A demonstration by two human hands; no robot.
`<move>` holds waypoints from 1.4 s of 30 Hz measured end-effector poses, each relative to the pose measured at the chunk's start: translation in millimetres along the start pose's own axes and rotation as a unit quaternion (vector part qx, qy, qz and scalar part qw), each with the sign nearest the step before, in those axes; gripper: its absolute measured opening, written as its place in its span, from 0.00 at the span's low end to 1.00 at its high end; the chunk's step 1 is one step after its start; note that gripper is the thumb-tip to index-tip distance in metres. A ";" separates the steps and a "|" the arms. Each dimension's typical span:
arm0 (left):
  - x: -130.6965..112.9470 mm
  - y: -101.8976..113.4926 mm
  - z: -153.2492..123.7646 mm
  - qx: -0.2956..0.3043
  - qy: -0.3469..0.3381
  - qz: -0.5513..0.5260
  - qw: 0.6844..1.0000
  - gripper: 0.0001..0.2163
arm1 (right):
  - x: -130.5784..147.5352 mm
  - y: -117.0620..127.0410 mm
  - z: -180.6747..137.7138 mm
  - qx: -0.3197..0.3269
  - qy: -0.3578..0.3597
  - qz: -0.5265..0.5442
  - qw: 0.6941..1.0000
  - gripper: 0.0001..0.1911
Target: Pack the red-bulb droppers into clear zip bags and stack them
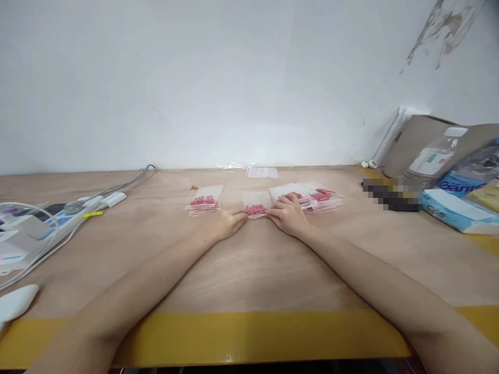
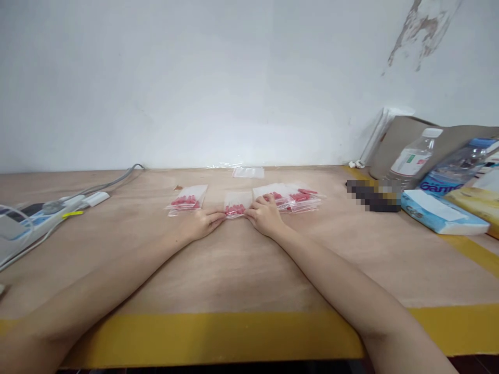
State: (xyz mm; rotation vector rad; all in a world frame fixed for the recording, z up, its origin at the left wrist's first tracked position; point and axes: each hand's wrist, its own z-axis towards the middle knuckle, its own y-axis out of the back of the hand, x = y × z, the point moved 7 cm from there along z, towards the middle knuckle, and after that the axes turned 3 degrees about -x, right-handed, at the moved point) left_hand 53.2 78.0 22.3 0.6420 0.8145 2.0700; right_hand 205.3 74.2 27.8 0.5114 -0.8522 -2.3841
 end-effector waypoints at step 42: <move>-16.0 7.8 7.8 -0.001 -0.107 0.110 0.988 0.13 | 7.0 12.4 -5.0 -0.011 0.094 -0.023 0.995 0.11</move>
